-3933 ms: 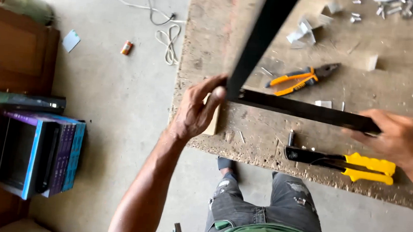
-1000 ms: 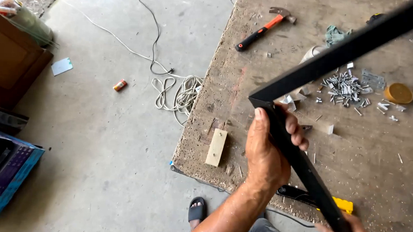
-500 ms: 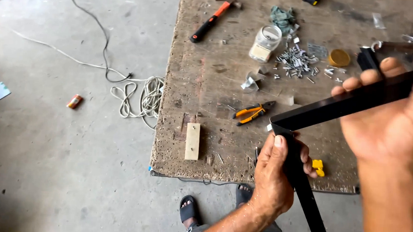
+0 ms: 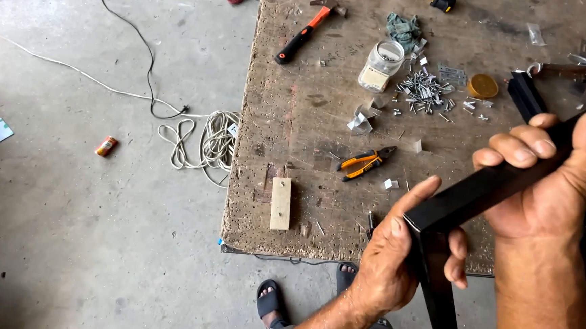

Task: Assembling a metal frame by riveting the corners together and measuring the dimensions on a workbench

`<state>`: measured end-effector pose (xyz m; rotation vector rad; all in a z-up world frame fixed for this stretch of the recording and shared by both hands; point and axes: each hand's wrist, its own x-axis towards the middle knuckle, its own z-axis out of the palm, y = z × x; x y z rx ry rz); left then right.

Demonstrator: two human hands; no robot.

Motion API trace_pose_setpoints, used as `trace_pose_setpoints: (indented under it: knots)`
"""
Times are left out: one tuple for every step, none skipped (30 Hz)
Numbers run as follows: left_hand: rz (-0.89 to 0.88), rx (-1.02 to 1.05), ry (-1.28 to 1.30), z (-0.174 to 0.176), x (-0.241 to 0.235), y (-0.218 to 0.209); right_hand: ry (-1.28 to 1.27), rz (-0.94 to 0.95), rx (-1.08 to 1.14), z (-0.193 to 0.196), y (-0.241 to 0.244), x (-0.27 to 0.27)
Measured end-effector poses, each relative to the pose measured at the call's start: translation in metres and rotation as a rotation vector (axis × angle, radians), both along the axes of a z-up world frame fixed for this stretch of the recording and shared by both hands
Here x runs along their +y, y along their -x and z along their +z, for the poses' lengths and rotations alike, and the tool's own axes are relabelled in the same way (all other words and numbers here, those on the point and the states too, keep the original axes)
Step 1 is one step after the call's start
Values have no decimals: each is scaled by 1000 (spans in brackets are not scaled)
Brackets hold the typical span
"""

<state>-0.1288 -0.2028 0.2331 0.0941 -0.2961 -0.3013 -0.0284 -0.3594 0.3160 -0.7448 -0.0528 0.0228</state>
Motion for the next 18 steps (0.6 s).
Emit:
trace_pose_setpoints:
  knots:
    - [-35, -25, 27, -2, 1, 3, 10, -5, -4, 2, 4, 1]
    - [-36, -24, 29, 2, 2, 4, 12, -6, -3, 3, 6, 0]
    - [-26, -72, -42, 5, 5, 5, -9, -18, 24, 4, 6, -1]
    - [-16, -120, -113, 8, 7, 5, -29, -29, 51, 6, 7, -2]
    - [-15, -121, -112, 10, 8, 6, -28, -29, 50, 7, 9, -1]
    - [-24, -148, -129, 12, 8, 6, -39, -25, 53, 8, 10, 0]
    - [-30, -176, -146, 13, 9, 6, -49, -19, 55, 9, 11, 1]
    - [-29, -179, -145, 14, 8, 5, -48, -17, 52, 10, 11, 1]
    - [-9, -197, -152, 15, 7, 6, -57, -19, 58, 11, 12, 1]
    - [10, -215, -159, 16, 6, 7, -65, -21, 64, 11, 13, 1]
    - [12, -215, -159, 15, 3, 8, -65, -19, 64, 11, 12, -1]
    - [21, -175, -126, 15, 1, 9, -40, -3, 49, 10, 11, -3]
    - [26, -134, -92, 15, -2, 11, -14, 10, 35, 10, 12, -6]
    - [25, -133, -92, 16, -3, 13, -14, 8, 35, 9, 13, -7]
    - [55, -105, -85, 17, -4, 13, 14, 5, 4, 9, 13, -7]
    - [85, -77, -77, 18, -6, 14, 42, 2, -27, 10, 13, -7]
    - [84, -75, -79, 18, -7, 15, 40, 1, -25, 9, 14, -7]
    - [58, -35, -37, 17, -9, 16, 44, -9, -24, 9, 15, -7]
